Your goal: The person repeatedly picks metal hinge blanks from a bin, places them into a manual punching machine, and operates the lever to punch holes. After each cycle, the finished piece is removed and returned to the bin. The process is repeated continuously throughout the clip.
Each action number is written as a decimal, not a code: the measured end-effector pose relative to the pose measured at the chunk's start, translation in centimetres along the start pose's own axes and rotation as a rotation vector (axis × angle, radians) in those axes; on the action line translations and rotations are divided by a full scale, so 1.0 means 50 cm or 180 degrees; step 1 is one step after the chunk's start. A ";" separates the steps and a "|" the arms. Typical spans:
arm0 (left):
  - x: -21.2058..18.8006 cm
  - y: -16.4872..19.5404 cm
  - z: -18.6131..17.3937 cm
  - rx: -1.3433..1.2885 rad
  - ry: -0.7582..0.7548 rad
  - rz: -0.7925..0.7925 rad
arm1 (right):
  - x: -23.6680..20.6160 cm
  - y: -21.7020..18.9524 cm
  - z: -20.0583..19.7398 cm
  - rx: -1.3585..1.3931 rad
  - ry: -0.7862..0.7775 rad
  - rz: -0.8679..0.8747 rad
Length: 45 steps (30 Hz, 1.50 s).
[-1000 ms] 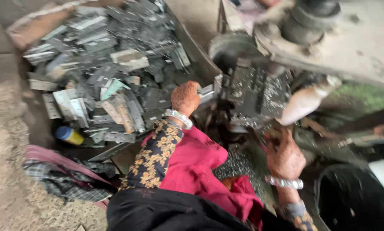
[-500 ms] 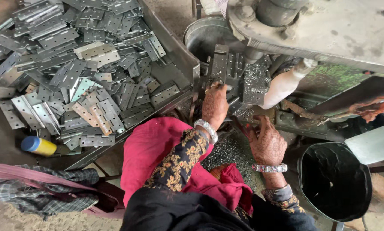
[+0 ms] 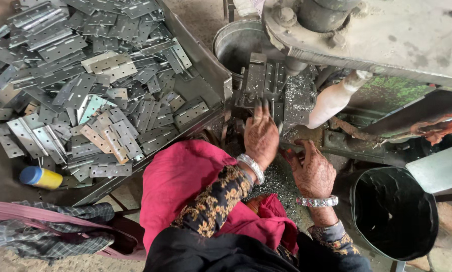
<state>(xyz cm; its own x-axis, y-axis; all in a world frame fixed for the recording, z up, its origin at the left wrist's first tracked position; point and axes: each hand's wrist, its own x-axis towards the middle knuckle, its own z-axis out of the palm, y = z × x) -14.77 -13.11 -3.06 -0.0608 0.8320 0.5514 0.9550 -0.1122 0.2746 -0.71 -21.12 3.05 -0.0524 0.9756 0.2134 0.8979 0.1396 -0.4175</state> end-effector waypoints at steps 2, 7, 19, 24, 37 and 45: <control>-0.003 0.003 -0.006 0.0381 -0.0409 0.0055 | 0.000 0.000 0.001 -0.0131 -0.0022 -0.0085; 0.074 -0.019 -0.023 0.0336 -0.0745 0.0080 | -0.006 -0.014 -0.007 -0.0100 -0.0174 -0.0063; 0.074 -0.004 0.009 0.0841 -0.0428 0.0037 | -0.049 0.163 0.196 -0.0565 -0.0906 0.0465; 0.051 -0.011 -0.015 0.0784 -0.0709 0.0103 | -0.087 0.202 0.266 0.0202 -0.1035 0.0305; 0.066 -0.016 0.022 0.0525 -0.0448 0.0032 | -0.075 0.179 0.237 0.0069 -0.1358 0.0511; 0.127 -0.006 0.013 0.1222 -0.1065 -0.0019 | -0.025 0.159 0.181 0.0059 -0.1113 0.0199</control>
<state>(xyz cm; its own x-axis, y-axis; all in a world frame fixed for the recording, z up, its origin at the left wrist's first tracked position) -15.28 -7.45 -0.15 -0.0303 0.9675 0.2509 0.9966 0.0485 -0.0669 2.55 -19.72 -8.51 -0.1471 0.9809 -0.1271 0.8962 0.0777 -0.4369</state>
